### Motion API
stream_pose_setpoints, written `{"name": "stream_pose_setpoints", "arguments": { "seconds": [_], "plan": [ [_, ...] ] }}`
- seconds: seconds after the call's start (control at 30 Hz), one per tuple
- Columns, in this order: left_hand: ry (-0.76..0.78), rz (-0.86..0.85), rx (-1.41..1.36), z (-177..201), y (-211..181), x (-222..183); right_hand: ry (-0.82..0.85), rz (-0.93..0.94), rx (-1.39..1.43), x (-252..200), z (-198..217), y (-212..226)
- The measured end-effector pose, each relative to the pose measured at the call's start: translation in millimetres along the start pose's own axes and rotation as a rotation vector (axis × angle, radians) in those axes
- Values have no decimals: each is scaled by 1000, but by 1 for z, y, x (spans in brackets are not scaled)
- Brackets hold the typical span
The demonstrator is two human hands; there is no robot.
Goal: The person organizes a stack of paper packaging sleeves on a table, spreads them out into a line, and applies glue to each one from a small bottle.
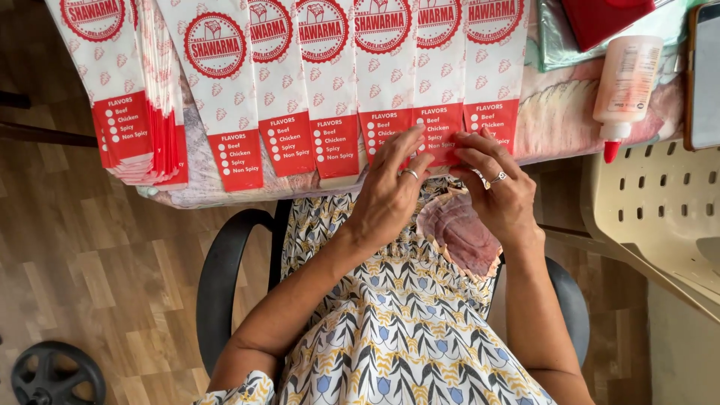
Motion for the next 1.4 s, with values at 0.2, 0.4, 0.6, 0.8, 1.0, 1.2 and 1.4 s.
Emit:
{"name": "stream_pose_setpoints", "arguments": {
  "seconds": [0.2, 0.4, 0.6, 0.8, 1.0, 1.2, 1.4],
  "plan": [
    [6, -153, 148, -2, 9, -7, 0, 31, -12, 2, 4, 4],
    [17, -140, 235, -6, 11, -7, -13, 10, -13, 3, 3, 1],
    [-65, 41, 160, -13, 13, 7, -98, -97, 25, 7, -1, -1],
    [-92, 99, 59, 1, 7, 17, -166, -170, 84, 9, -5, 5],
    [-38, 140, 14, 9, 1, 21, -179, -136, -108, 3, -20, -2],
    [1, 182, 49, 8, 2, 20, -241, -187, -32, -2, -23, -3],
    [-39, 120, 249, -10, 1, 23, -255, -181, -4, -3, -21, -3]
  ]
}}
Point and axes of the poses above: each hand's wrist, its own x-axis towards the middle knuckle, its own z-axis out of the back of the hand, y = z × x, the point moved 3 cm from there along x, towards the middle knuckle, and after that the axes turned 1 degree about x, right-handed, at the moved point
